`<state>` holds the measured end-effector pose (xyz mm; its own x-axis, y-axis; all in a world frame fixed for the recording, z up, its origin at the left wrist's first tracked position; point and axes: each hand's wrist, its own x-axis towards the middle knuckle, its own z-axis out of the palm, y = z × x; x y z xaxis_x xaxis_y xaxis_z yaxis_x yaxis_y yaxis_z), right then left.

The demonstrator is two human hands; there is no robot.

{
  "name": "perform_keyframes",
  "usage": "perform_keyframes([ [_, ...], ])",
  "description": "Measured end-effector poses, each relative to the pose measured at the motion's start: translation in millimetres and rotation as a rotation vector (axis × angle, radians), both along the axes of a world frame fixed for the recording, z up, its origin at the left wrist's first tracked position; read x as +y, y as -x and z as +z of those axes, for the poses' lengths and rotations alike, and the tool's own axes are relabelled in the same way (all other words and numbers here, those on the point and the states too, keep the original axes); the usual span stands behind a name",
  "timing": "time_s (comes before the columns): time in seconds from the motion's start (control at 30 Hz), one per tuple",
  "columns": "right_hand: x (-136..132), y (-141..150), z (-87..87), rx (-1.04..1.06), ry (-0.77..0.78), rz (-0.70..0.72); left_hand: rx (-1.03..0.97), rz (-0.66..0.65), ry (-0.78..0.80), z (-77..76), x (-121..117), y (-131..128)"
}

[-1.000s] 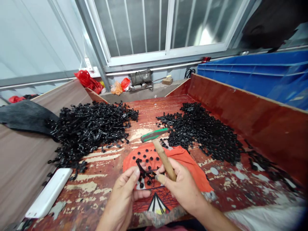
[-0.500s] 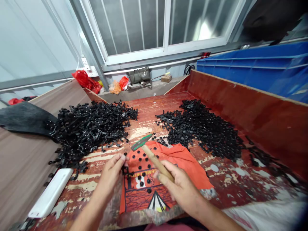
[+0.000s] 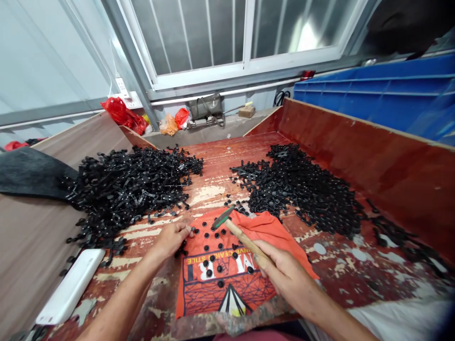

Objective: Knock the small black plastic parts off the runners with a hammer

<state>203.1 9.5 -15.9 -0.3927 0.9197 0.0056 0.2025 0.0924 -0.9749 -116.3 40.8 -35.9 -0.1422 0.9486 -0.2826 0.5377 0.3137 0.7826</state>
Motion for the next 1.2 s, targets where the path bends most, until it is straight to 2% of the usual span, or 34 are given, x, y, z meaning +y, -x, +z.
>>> perform_keyframes([
  [0.27,5,5,1.3,-0.069,-0.004,0.065,0.058,-0.018,0.014,0.7,4,-4],
  [0.47,11,8,4.7,-0.161,-0.078,0.121,-0.012,-0.026,0.018,6.7,2,-5],
  [0.73,15,11,4.6,-0.165,-0.098,0.116,0.002,-0.039,0.021,-8.3,4,1],
  [0.83,16,13,6.1,-0.182,-0.128,0.125,0.028,-0.047,0.016,-9.6,4,1],
  [1.03,21,22,13.8,-0.296,-0.169,0.128,0.065,-0.065,0.018,-6.1,5,1],
  [1.2,25,32,26.8,-0.392,-0.207,0.175,0.053,-0.091,0.032,-5.6,9,1],
])
